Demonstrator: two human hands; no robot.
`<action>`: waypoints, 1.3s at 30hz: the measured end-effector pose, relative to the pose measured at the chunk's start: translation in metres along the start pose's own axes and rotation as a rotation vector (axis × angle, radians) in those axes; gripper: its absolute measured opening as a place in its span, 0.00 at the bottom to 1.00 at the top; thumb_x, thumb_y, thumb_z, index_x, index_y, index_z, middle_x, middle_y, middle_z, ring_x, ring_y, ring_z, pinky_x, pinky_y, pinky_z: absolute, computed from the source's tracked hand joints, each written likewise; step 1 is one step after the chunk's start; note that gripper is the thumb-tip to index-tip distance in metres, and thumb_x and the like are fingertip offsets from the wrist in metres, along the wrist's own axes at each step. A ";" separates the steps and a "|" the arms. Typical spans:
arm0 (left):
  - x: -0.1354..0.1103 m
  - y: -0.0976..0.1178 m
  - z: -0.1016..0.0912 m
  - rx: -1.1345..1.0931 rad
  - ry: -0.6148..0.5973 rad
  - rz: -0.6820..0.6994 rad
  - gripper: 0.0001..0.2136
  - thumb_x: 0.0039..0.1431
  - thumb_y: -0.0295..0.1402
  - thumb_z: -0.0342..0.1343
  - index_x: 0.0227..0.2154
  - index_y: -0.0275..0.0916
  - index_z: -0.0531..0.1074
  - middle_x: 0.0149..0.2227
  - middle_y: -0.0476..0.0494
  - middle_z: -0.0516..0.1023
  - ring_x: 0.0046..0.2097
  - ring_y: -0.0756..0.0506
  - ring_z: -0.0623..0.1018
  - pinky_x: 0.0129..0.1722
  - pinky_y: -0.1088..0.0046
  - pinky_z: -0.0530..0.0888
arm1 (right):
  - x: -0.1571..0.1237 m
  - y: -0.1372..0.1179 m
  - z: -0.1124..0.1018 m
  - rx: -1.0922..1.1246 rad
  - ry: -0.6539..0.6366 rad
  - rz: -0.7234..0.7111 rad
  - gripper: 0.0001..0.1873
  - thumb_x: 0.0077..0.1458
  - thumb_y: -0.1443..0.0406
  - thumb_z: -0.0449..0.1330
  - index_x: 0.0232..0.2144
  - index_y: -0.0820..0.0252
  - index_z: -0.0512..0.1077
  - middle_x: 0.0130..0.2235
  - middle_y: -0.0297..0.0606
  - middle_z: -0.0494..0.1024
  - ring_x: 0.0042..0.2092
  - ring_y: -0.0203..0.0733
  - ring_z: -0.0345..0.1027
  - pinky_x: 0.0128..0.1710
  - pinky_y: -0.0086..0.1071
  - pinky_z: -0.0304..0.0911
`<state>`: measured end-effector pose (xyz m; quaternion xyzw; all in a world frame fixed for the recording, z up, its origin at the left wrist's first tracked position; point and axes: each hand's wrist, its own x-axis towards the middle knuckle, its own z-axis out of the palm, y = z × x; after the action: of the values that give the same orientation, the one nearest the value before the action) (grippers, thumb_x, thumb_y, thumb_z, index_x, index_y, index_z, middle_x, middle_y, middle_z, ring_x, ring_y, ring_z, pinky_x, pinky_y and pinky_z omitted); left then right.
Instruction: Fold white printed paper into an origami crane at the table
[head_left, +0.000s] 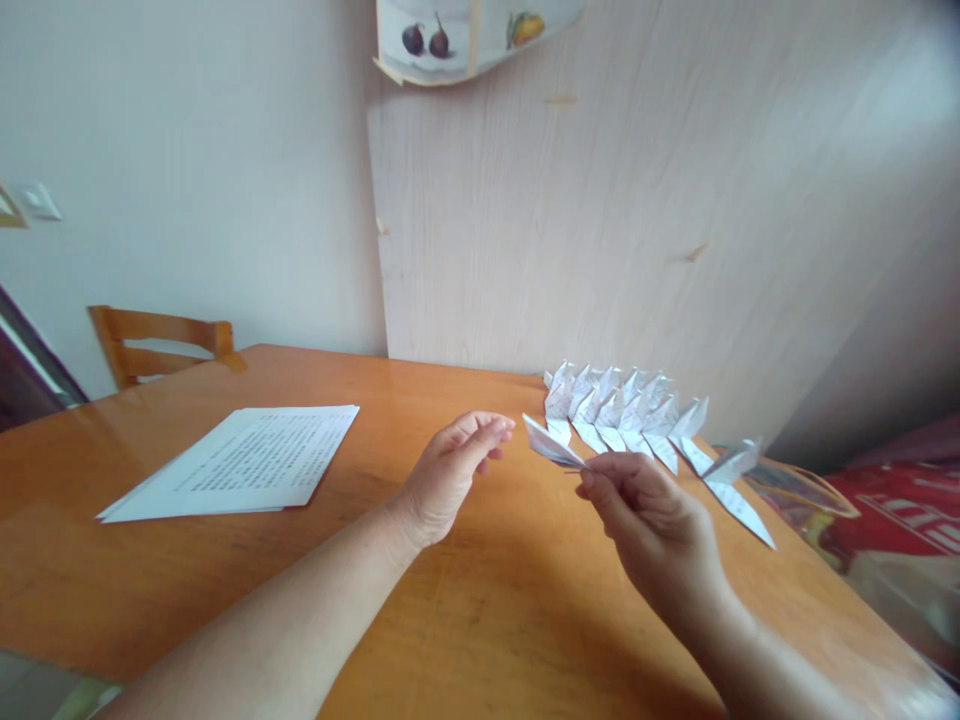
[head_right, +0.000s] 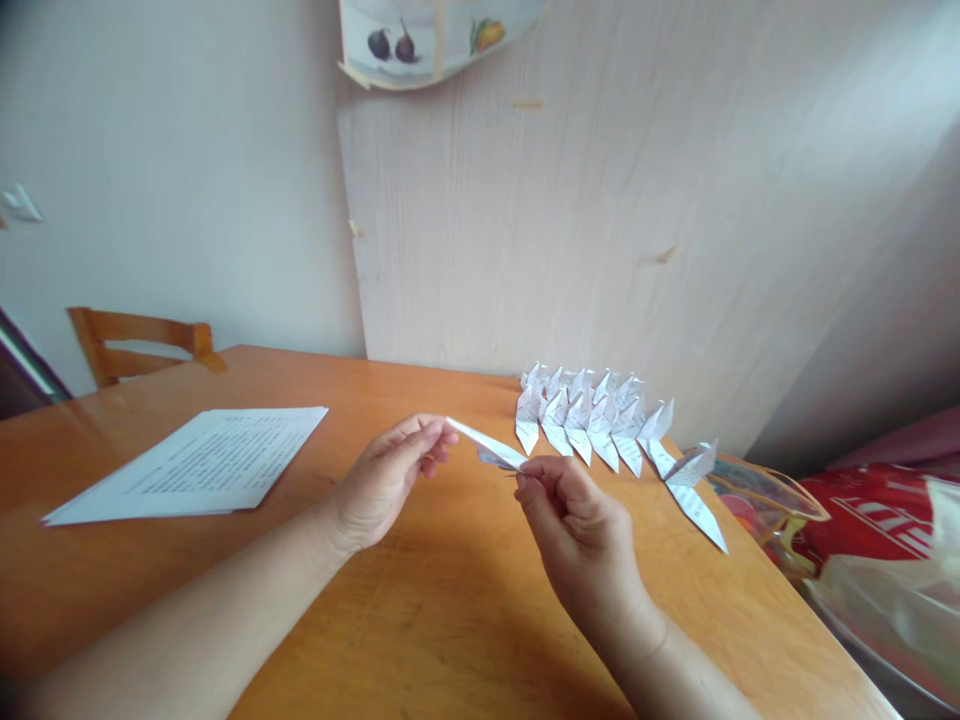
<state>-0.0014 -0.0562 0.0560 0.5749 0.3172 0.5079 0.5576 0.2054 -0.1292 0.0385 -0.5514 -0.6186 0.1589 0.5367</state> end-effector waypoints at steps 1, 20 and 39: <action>0.001 -0.003 0.000 -0.036 -0.018 -0.053 0.19 0.59 0.50 0.57 0.39 0.38 0.77 0.36 0.42 0.77 0.36 0.47 0.73 0.34 0.72 0.66 | 0.000 0.002 0.000 -0.040 0.001 -0.034 0.09 0.61 0.57 0.58 0.39 0.54 0.72 0.28 0.34 0.74 0.26 0.37 0.64 0.25 0.31 0.58; -0.004 -0.003 0.002 -0.173 -0.412 -0.314 0.14 0.57 0.29 0.57 0.47 0.36 0.74 0.45 0.36 0.79 0.41 0.47 0.77 0.42 0.70 0.70 | 0.014 0.027 0.004 0.043 0.023 -0.058 0.09 0.61 0.63 0.57 0.44 0.56 0.71 0.38 0.39 0.79 0.39 0.42 0.72 0.37 0.35 0.64; -0.007 0.004 0.003 -0.231 -0.455 -0.355 0.32 0.57 0.28 0.62 0.63 0.37 0.58 0.48 0.32 0.79 0.47 0.43 0.79 0.50 0.63 0.70 | 0.022 0.028 0.008 0.343 -0.002 0.179 0.13 0.54 0.60 0.63 0.41 0.57 0.69 0.36 0.40 0.79 0.41 0.46 0.74 0.30 0.32 0.60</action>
<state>-0.0008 -0.0640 0.0583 0.5421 0.2198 0.2934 0.7561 0.2169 -0.0973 0.0238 -0.5043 -0.5315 0.3096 0.6060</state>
